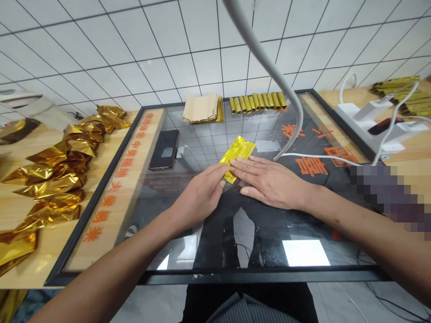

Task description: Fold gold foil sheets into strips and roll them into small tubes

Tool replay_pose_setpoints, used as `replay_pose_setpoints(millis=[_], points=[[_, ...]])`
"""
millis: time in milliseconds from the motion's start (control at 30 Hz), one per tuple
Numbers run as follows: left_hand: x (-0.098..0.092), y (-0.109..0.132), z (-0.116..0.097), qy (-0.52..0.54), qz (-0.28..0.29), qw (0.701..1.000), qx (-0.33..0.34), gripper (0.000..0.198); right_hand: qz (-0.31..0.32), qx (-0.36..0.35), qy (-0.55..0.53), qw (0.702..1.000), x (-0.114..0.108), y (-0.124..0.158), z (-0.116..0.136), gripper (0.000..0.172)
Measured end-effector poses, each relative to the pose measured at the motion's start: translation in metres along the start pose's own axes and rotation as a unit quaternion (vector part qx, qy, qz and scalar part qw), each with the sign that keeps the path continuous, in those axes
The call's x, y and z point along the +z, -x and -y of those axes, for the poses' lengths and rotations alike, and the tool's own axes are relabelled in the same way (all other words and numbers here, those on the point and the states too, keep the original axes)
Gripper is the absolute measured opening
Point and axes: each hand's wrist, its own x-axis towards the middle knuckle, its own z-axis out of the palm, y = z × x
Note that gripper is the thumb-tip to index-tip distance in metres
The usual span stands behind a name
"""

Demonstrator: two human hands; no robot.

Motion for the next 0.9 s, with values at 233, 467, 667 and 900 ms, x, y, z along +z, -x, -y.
replay_pose_setpoints(millis=[233, 467, 667, 900], points=[[-0.001, 0.000, 0.002, 0.007, 0.006, 1.000, 0.005, 0.053, 0.005, -0.015, 0.007, 1.000, -0.005, 0.000, 0.008, 0.060], [-0.001, 0.000, 0.001, 0.000, 0.013, 1.000, 0.009, 0.052, 0.002, 0.003, -0.004, 1.000, -0.007, 0.001, 0.015, 0.054], [0.000, 0.002, 0.006, -0.082, 0.022, 0.995, 0.053, 0.042, 0.019, 0.011, 0.003, 1.000, -0.007, 0.002, 0.016, 0.055], [0.000, 0.004, 0.008, -0.099, 0.040, 0.992, 0.063, 0.043, 0.003, -0.008, -0.017, 1.000, -0.014, 0.002, 0.002, 0.052]])
